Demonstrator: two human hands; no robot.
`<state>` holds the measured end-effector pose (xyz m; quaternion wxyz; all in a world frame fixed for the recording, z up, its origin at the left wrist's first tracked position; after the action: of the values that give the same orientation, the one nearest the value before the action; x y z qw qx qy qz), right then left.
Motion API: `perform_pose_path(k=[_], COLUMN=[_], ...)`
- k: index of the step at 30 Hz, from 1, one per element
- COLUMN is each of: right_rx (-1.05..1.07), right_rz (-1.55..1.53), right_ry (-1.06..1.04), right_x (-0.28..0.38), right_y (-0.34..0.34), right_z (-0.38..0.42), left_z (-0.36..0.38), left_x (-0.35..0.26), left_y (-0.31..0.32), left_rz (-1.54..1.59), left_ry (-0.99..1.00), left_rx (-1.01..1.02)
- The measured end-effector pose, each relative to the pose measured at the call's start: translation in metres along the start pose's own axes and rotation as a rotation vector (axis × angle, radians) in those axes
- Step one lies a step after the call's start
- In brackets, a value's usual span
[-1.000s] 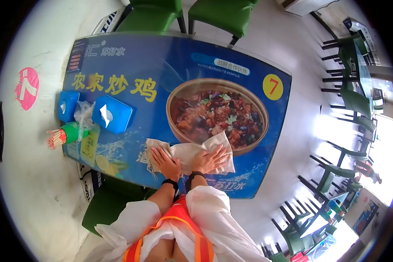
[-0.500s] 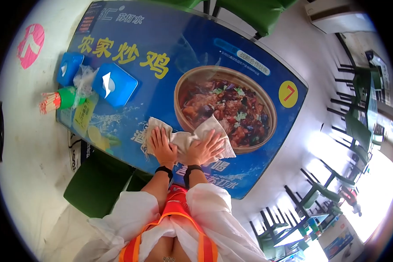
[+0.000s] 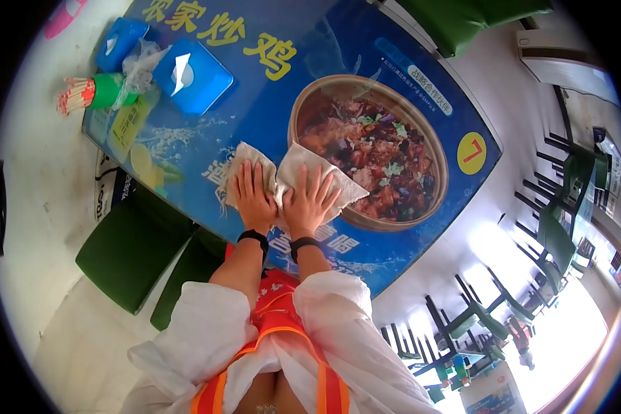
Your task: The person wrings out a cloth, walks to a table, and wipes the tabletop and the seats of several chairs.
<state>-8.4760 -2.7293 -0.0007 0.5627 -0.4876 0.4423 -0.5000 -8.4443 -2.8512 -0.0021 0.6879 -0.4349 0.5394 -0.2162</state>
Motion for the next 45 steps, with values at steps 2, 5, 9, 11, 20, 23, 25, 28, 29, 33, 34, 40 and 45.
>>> perform_pose_path(k=[2,5,9,11,20,23,25,28,29,33,34,40,45], right_rx=[-0.002,0.032,-0.005,-0.008,-0.013,-0.011,-0.012,-0.043,-0.040,-0.063,-0.076,-0.127,-0.157], right_rz=[-0.021,-0.120,-0.162,-0.165,-0.174,-0.091,-0.108,-0.109,-0.107,-0.141,-0.148,-0.186,-0.177], right_ry=[-0.142,-0.420,-0.573,-0.572,-0.583,-0.615,-0.587,-0.541,-0.539,-0.466,-0.428,-0.255,-0.233], right_x=[0.009,0.022,0.036,0.038,0.047,0.058,0.065,0.070,0.071,0.074,0.075,0.092,0.095], right_y=[0.003,0.006,-0.004,-0.004,-0.007,-0.009,-0.011,-0.013,-0.012,-0.013,-0.013,-0.019,-0.018], right_z=[0.000,-0.005,-0.023,-0.027,-0.033,-0.045,-0.055,-0.063,-0.065,-0.073,-0.081,-0.110,-0.114], left_z=[0.003,0.000,-0.004,0.000,-0.001,-0.007,-0.008,-0.010,-0.012,-0.028,-0.039,-0.091,-0.105], left_x=[0.004,0.002,0.004,0.008,0.011,0.009,0.016,0.020,0.023,0.030,0.031,0.043,0.046], left_y=[0.003,0.002,0.001,0.002,0.000,-0.010,-0.013,-0.014,-0.012,-0.020,-0.023,-0.033,-0.029], left_rz=[0.000,-0.051,-0.012,-0.053,-0.073,-0.001,-0.043,-0.089,-0.088,-0.157,-0.175,-0.175,-0.175], left_ry=[-0.007,0.012,-0.039,-0.081,-0.131,-0.216,-0.352,-0.396,-0.397,-0.383,-0.384,-0.320,-0.263], left_rx=[-0.009,0.011,-0.024,-0.034,-0.080,-0.165,-0.241,-0.311,-0.307,-0.407,-0.449,-0.263,-0.180])
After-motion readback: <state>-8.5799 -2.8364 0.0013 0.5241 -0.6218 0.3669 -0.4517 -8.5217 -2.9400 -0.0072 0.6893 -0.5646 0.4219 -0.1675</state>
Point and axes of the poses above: each hand's wrist, its own z-axis away from the middle knuckle, its own y-axis out of the palm, x = y × z, the point moved 6 cm from there along -z, towards the middle knuckle, and after that the axes turned 13 degrees about z, right-handed, at the moved point
